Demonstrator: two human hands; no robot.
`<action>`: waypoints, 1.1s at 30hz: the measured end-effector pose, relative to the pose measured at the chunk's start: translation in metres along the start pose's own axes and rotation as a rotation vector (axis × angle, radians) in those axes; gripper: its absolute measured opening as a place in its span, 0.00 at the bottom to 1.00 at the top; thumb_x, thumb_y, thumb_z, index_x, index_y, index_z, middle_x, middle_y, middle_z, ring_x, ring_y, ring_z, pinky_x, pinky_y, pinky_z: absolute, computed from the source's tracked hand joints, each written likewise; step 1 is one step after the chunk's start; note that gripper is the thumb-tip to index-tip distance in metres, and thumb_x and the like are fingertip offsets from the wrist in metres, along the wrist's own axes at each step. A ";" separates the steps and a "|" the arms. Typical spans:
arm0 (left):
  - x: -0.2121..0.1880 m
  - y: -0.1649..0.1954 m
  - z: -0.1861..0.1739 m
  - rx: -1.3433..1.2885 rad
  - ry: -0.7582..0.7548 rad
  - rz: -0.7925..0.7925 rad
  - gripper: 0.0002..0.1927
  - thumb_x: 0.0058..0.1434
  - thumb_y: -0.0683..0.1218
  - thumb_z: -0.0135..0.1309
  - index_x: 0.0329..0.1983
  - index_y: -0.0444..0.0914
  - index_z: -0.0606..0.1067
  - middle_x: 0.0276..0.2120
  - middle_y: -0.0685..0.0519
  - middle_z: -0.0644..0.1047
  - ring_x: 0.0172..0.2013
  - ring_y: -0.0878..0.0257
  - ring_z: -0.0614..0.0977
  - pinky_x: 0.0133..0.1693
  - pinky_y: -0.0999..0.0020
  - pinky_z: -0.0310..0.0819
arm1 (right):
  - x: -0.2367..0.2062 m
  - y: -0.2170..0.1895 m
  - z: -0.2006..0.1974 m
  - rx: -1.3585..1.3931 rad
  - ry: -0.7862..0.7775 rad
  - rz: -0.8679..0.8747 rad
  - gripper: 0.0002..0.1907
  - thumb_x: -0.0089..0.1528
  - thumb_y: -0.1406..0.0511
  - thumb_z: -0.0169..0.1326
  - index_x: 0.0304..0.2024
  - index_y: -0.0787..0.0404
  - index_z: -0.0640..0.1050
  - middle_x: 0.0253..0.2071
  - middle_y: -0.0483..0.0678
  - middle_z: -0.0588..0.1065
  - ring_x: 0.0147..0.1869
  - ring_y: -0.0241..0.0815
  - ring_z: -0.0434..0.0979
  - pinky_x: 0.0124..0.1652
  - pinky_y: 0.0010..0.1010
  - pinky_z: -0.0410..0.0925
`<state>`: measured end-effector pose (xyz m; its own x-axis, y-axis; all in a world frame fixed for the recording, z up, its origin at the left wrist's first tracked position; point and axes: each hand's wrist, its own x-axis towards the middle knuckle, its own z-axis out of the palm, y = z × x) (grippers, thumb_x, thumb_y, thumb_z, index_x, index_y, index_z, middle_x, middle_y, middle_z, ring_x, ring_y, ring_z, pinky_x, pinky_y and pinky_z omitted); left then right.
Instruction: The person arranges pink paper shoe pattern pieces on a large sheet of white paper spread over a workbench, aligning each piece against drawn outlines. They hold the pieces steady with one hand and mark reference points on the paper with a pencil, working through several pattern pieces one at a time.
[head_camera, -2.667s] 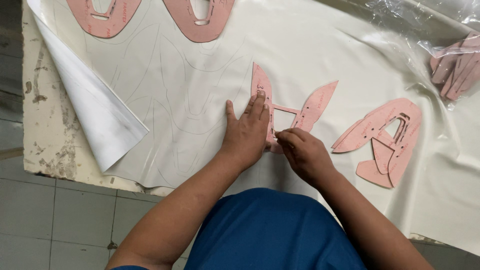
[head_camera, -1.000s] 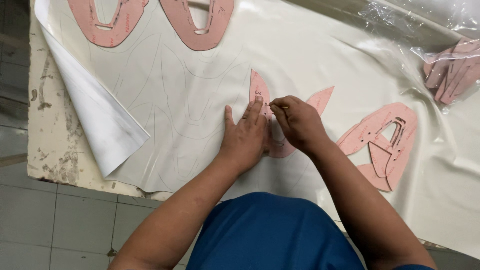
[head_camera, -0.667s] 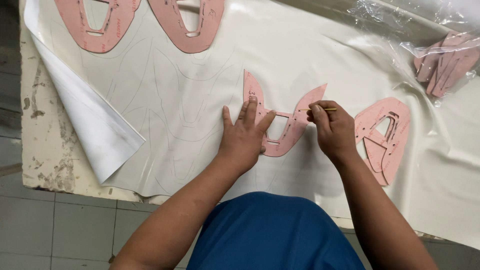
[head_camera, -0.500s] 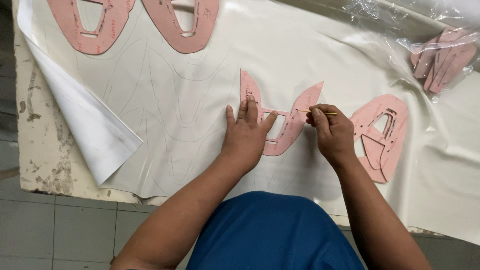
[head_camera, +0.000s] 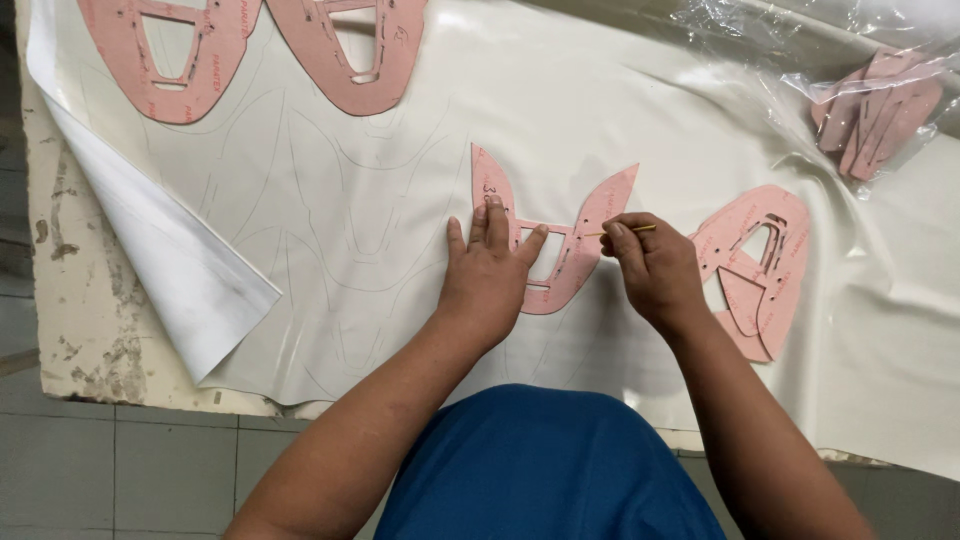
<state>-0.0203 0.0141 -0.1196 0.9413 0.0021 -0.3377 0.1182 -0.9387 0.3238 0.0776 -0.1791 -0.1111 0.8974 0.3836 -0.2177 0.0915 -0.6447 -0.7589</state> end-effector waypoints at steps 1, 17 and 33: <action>0.000 0.000 0.000 -0.001 0.002 0.002 0.38 0.59 0.38 0.50 0.74 0.50 0.60 0.70 0.26 0.50 0.71 0.36 0.55 0.66 0.33 0.41 | -0.003 0.002 0.002 0.008 -0.002 -0.007 0.13 0.71 0.63 0.51 0.48 0.67 0.79 0.38 0.51 0.82 0.43 0.42 0.85 0.44 0.29 0.76; -0.012 -0.017 0.010 -0.160 0.065 0.044 0.43 0.52 0.54 0.67 0.71 0.48 0.63 0.74 0.35 0.48 0.75 0.45 0.54 0.69 0.33 0.38 | -0.004 0.025 0.006 0.717 0.128 0.396 0.15 0.69 0.67 0.38 0.52 0.67 0.73 0.44 0.50 0.78 0.43 0.42 0.81 0.42 0.32 0.75; -0.099 -0.016 0.025 -0.892 0.636 0.162 0.35 0.69 0.36 0.50 0.76 0.34 0.51 0.75 0.35 0.58 0.70 0.44 0.73 0.67 0.59 0.74 | -0.052 -0.034 0.038 0.503 -0.775 0.097 0.24 0.66 0.63 0.49 0.63 0.69 0.73 0.52 0.51 0.78 0.42 0.35 0.78 0.45 0.29 0.73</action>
<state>-0.1232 0.0206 -0.1139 0.9267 0.3184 0.1997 -0.0768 -0.3597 0.9299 0.0112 -0.1525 -0.0971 0.3362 0.7945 -0.5057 -0.3291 -0.4040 -0.8535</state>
